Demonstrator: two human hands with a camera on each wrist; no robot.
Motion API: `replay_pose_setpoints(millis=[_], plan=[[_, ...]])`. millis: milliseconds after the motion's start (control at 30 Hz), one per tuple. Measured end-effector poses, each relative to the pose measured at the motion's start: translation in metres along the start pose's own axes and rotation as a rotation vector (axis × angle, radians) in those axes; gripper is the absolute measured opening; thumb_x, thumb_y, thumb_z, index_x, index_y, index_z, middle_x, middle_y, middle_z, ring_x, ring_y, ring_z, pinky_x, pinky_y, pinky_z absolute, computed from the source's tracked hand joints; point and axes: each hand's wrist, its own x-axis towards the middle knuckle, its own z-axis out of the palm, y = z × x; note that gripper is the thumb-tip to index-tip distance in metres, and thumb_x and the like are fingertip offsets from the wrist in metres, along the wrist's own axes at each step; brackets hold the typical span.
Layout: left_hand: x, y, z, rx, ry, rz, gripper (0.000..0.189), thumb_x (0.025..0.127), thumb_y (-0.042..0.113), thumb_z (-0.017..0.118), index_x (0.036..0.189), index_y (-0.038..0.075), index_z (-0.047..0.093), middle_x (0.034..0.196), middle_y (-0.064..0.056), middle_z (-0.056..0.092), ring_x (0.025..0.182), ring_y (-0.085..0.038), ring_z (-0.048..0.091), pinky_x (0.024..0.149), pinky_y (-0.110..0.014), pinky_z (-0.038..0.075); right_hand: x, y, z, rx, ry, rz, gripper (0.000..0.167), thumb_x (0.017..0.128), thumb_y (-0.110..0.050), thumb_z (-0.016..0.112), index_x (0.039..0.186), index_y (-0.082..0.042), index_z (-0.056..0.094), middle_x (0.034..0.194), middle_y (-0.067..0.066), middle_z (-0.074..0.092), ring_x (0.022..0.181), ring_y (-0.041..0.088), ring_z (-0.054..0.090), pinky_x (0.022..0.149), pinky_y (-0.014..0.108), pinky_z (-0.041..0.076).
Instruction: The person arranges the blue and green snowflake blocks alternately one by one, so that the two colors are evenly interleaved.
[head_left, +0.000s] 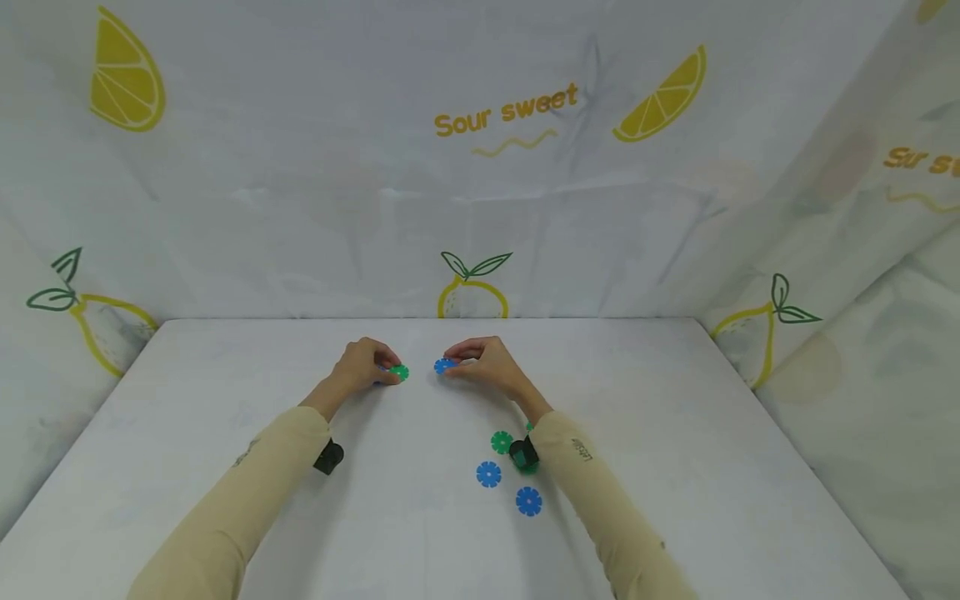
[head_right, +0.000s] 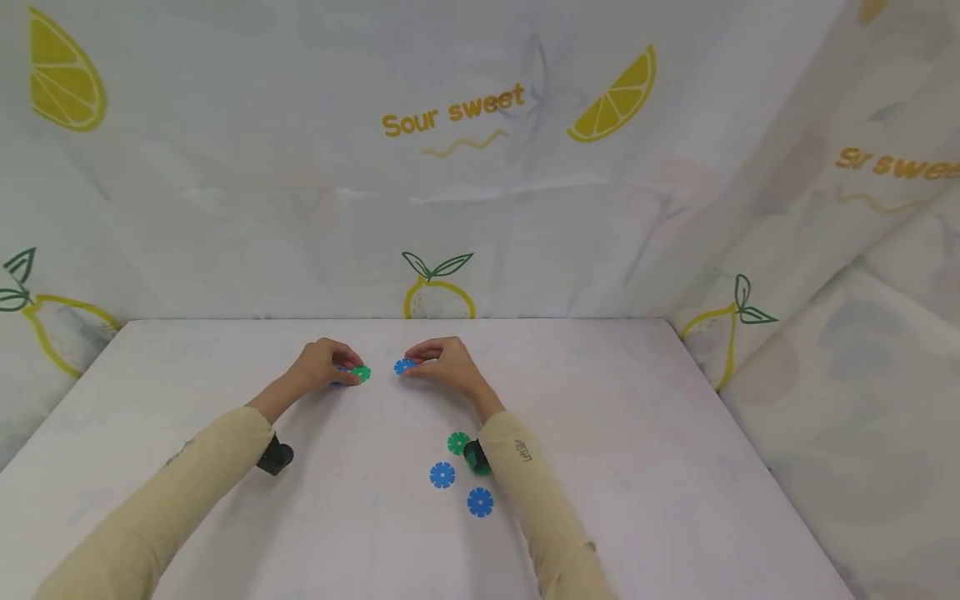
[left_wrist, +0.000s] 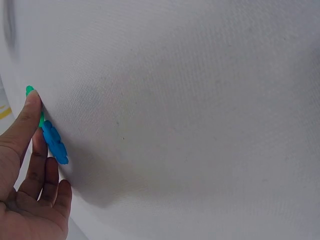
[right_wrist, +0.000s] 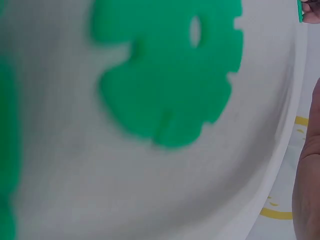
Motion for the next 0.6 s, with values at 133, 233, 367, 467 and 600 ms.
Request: replay_pose_setpoints(millis=[133,233,367,467,600], plan=[[-0.001,0.000,-0.001,0.005,-0.007,-0.013,0.024,0.080,0.008,0.077,0.101,-0.001,0.070,0.097,-0.012,0.067,0.095,-0.026,0.058,0.089,-0.043,0.045,0.005,-0.004,0.011,0.005,-0.005,0.017,0.031,0.078,-0.006,0.079,0.106,0.003,0.070,0.104,0.013,0.071,0.097,0.021,0.067,0.087,0.026,0.051],[0.000,-0.001,-0.002,0.004,-0.011,-0.010,0.024,0.080,0.008,0.077,0.101,-0.001,0.070,0.097,-0.012,0.068,0.095,-0.026,0.059,0.090,-0.043,0.045,0.008,-0.008,0.019,0.001,0.000,0.024,0.030,0.077,-0.004,0.079,0.105,0.004,0.070,0.102,0.013,0.071,0.095,0.019,0.067,0.085,0.026,0.052],[0.001,-0.001,-0.002,0.007,-0.012,-0.004,0.023,0.079,0.008,0.078,0.100,0.000,0.070,0.096,-0.012,0.069,0.094,-0.026,0.060,0.089,-0.042,0.046,0.012,-0.010,0.024,-0.019,0.023,0.053,0.028,0.077,-0.003,0.080,0.103,0.002,0.071,0.100,0.012,0.072,0.091,0.015,0.067,0.083,0.024,0.052],[0.001,0.000,-0.001,0.008,-0.008,-0.001,0.024,0.079,0.008,0.079,0.100,0.000,0.071,0.095,-0.011,0.069,0.093,-0.025,0.060,0.088,-0.042,0.046,0.015,-0.009,0.027,-0.047,0.030,0.083,0.027,0.077,-0.005,0.080,0.102,0.001,0.072,0.098,0.010,0.072,0.086,0.011,0.066,0.080,0.021,0.051],[0.002,0.000,0.000,0.002,-0.007,0.003,0.025,0.079,0.008,0.079,0.100,-0.001,0.071,0.096,-0.011,0.068,0.094,-0.026,0.059,0.088,-0.043,0.046,0.015,-0.011,0.030,-0.073,0.035,0.118,0.026,0.076,-0.004,0.080,0.100,0.001,0.072,0.095,0.010,0.073,0.080,0.008,0.063,0.075,0.019,0.050]])
